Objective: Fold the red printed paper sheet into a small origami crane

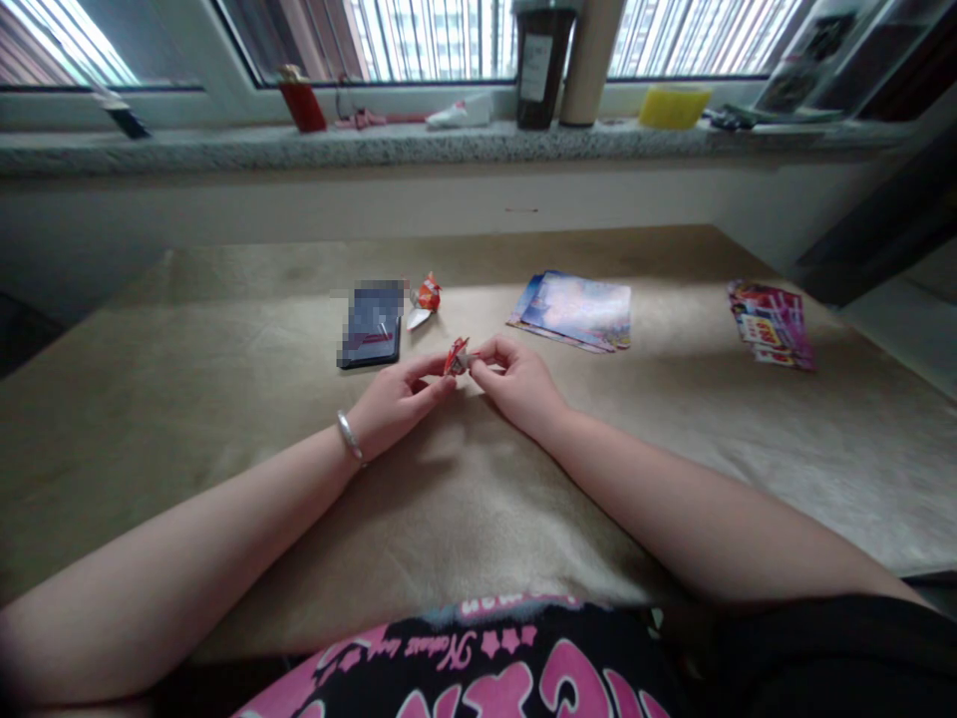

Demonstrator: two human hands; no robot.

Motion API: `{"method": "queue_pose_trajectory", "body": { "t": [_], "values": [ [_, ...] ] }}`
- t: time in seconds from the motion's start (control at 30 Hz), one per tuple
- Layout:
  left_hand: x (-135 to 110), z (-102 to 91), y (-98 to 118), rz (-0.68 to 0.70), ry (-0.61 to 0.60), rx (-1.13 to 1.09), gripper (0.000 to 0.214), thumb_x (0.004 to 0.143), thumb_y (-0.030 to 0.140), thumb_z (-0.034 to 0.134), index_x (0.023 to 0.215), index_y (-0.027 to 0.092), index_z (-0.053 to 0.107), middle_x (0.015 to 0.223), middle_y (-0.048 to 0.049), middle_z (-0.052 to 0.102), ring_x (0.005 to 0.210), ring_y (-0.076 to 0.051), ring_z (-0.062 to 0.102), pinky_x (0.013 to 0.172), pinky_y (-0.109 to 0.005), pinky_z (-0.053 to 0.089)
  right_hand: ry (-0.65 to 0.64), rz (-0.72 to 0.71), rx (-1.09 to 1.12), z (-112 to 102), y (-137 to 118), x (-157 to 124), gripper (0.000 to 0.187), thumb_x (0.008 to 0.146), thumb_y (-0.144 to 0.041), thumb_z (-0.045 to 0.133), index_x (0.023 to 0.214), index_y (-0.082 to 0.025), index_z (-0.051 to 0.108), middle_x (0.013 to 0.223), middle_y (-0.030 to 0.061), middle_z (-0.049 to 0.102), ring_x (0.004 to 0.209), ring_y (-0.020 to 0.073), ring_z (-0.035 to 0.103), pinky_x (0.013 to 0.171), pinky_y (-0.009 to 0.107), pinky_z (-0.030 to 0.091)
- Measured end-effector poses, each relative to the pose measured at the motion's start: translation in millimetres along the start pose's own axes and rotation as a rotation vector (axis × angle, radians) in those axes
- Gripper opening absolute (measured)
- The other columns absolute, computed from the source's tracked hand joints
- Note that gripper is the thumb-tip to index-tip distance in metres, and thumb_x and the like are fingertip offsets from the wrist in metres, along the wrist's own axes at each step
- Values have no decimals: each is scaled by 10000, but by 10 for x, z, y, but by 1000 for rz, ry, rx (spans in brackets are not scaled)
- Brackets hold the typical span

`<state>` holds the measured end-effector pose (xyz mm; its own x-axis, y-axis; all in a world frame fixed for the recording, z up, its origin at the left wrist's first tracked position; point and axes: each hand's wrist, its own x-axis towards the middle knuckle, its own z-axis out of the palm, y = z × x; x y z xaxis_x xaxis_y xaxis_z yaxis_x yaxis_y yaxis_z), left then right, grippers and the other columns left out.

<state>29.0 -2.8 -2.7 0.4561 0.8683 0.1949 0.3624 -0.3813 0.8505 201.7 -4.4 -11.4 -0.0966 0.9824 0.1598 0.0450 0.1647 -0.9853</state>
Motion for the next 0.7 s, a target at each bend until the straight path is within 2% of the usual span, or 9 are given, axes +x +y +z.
{"method": "queue_pose_trajectory", "body": {
  "t": [0.23,0.43,0.53,0.7],
  "values": [
    [-35,-11,10,-16,73,140,402,894,432,443,1149,185,633,1003,-49,707,856,-179,649,767,-269,489,-35,-5,-40,22,-34,-23,100,670,-273,598,676,-194,537,702,-17,613,679,120,570,682,280,473],
    [-20,-5,-34,-5,103,58,392,901,409,424,1131,182,646,1019,-64,696,887,-178,635,778,-278,496,-38,3,-53,13,-32,-25,114,674,-290,600,683,-190,547,789,2,627,762,140,577,704,295,489],
    [0,-4,-49,-5,138,48,344,880,372,459,1035,166,686,1041,-76,679,851,-168,627,744,-278,504,-43,15,-68,5,-33,-27,109,682,-292,602,688,-193,556,778,9,636,757,148,580,705,304,488],
    [14,-28,-36,-119,135,-79,297,833,331,497,926,133,697,868,-67,705,740,-147,619,644,-253,497,-65,76,17,1,-21,-25,151,690,-312,628,691,-201,526,711,-10,632,694,129,591,730,318,508]
  ]
}}
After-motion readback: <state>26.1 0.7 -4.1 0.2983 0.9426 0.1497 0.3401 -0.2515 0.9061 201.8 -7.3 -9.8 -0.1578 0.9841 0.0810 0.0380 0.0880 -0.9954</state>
